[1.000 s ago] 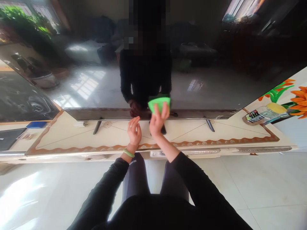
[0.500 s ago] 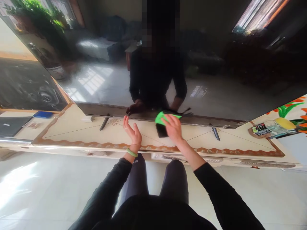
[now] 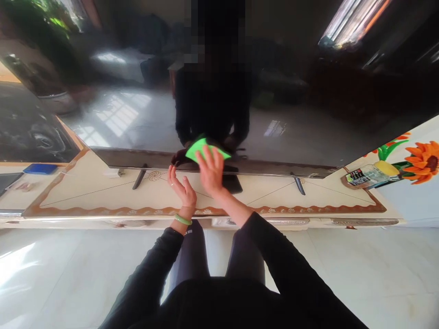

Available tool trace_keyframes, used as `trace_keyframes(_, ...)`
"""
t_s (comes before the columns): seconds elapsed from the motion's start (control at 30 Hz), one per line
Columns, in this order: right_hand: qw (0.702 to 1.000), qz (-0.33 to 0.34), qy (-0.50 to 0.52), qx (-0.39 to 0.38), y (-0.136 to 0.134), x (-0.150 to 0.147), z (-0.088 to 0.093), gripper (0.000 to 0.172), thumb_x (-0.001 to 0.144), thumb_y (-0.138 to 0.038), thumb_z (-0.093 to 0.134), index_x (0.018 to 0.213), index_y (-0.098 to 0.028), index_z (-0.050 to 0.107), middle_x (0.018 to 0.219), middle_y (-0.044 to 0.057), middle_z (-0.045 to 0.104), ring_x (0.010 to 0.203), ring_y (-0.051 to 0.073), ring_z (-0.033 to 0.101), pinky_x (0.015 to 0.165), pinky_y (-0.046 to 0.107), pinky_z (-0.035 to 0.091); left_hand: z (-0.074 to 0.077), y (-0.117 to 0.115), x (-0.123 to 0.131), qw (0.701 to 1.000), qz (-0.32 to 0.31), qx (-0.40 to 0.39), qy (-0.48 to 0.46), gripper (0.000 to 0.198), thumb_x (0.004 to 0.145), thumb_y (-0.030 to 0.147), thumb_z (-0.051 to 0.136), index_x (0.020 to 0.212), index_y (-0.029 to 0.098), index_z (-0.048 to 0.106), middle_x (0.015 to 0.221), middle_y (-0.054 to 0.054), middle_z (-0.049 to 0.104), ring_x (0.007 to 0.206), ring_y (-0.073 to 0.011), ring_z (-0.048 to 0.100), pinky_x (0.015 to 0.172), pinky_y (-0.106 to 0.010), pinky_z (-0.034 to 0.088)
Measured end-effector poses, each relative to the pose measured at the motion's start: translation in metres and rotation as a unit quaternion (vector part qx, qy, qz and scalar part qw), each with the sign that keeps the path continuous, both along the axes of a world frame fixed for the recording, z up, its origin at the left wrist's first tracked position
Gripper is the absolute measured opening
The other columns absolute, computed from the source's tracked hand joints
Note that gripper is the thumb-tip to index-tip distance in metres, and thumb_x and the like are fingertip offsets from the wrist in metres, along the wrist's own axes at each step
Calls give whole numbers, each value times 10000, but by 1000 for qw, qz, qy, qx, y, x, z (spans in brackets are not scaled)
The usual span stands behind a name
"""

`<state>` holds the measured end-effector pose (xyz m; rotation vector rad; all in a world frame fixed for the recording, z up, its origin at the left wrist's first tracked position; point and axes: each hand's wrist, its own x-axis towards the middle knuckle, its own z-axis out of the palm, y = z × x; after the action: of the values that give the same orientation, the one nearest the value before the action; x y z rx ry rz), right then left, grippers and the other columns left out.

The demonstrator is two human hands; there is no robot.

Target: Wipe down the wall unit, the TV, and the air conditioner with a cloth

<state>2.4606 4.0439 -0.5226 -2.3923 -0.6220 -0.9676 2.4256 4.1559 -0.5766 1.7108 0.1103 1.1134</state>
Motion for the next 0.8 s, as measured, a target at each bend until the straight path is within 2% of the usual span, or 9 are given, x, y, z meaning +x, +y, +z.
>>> trace_keyframes(0.07, 993, 84, 20, -84, 16, 0, 4, 515, 1118, -268, 365, 1613, -307, 503, 1723, 13, 443, 1658, 270, 281, 1370, 593, 243, -1, 2, 3, 1000, 7, -3, -6, 587, 1106, 519, 374, 1523, 119, 479, 1624, -238, 443, 1555, -268, 416, 1327, -471, 329)
trace_keyframes(0.13, 980, 137, 34, -136, 14, -2, 3, 494, 1125, -279, 386, 1603, -270, 511, 1709, 7, 465, 1634, 228, 338, 1371, 532, 283, -1, 3, 4, 1000, 14, -3, -4, 604, 1100, 545, 383, 1511, 116, 493, 1616, -240, 450, 1547, -277, 423, 1324, -477, 330)
trace_keyframes(0.2, 973, 160, 42, -163, -4, -5, -3, 492, 1122, -254, 396, 1600, -246, 513, 1701, 9, 476, 1621, 199, 363, 1368, 495, 308, -1, 4, 5, 1000, 17, 0, 2, 610, 1097, 556, 381, 1509, 120, 495, 1615, -240, 450, 1544, -283, 423, 1323, -483, 330)
trace_keyframes(0.27, 970, 157, 49, -178, -34, -9, -12, 525, 1100, -184, 408, 1614, -248, 498, 1696, 13, 482, 1616, 187, 373, 1364, 481, 321, 0, 4, 5, 1000, 13, 5, 6, 599, 1098, 544, 380, 1513, 126, 489, 1620, -237, 444, 1550, -284, 413, 1324, -484, 328)
trace_keyframes(0.37, 976, 97, 67, -183, -93, -18, -24, 576, 1068, -130, 434, 1621, -277, 497, 1672, 24, 516, 1601, 201, 402, 1350, 496, 337, -1, 6, 5, 1000, 5, 17, 13, 583, 1097, 522, 375, 1524, 135, 467, 1627, -235, 426, 1554, -281, 404, 1321, -480, 333)
trace_keyframes(0.53, 984, -51, 72, -158, -194, -32, -30, 513, 1084, -264, 469, 1589, -301, 551, 1679, 54, 508, 1605, 265, 396, 1339, 540, 335, -7, 11, 14, 999, 13, 34, 12, 580, 1080, 506, 393, 1516, 128, 455, 1613, -238, 427, 1538, -283, 417, 1308, -483, 343)
trace_keyframes(0.67, 982, -167, 47, -68, -257, -31, -32, 511, 1089, -394, 454, 1556, -233, 586, 1751, 119, 377, 1668, 310, 248, 1360, 576, 258, -8, 14, 19, 999, 10, 50, -3, 601, 1065, 511, 409, 1506, 105, 463, 1600, -250, 439, 1531, -280, 427, 1280, -473, 381)
trace_keyframes(0.8, 958, -285, 6, 40, -302, -20, -30, 680, 1084, -556, 391, 1620, -146, 467, 1789, 203, 232, 1695, 318, 124, 1364, 593, 187, -5, 15, 19, 998, 5, 65, 6, 591, 1058, 495, 416, 1513, 120, 459, 1604, -237, 435, 1542, -280, 419, 1302, -499, 354)
